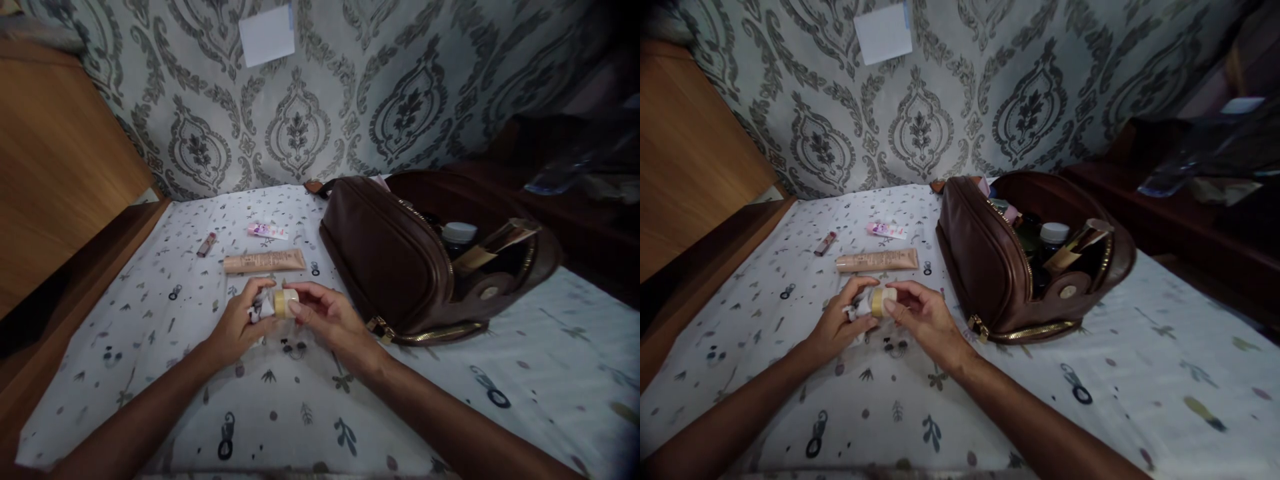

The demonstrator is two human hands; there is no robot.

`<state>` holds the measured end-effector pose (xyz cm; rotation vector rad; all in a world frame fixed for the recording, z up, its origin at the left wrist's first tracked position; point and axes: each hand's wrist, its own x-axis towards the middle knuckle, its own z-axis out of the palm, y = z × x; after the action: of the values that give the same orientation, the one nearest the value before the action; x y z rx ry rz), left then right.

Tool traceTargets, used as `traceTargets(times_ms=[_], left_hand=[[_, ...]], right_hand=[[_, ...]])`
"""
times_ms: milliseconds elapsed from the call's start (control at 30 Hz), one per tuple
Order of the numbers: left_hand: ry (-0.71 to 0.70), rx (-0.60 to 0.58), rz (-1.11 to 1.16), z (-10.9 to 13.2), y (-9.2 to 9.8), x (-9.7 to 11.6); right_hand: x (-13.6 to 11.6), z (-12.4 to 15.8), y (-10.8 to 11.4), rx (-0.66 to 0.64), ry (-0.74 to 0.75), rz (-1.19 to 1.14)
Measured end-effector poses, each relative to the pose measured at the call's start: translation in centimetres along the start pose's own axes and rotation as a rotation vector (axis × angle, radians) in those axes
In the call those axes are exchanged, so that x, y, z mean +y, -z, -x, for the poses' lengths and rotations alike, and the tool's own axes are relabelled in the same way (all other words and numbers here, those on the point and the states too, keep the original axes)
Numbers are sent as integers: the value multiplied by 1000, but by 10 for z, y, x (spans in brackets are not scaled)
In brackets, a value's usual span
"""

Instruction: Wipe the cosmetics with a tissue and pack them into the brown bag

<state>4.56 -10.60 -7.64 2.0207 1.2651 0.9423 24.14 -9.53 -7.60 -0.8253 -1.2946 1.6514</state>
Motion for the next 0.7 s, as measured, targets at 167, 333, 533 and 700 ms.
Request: traceTargets(times_ms=[167,333,533,700], left_hand=[[-11,-87,30,-2,2,9],[-137,-53,-54,-1,0,9],[-75,36,-15,4,0,-2],[-157,222,-51,8,-1,4]], right_hand=[[3,-1,1,-13,0,40],[4,-2,4,-35,-26,118],[5,-5,2,-2,-40,68],[5,-5,1,44,-80,13]])
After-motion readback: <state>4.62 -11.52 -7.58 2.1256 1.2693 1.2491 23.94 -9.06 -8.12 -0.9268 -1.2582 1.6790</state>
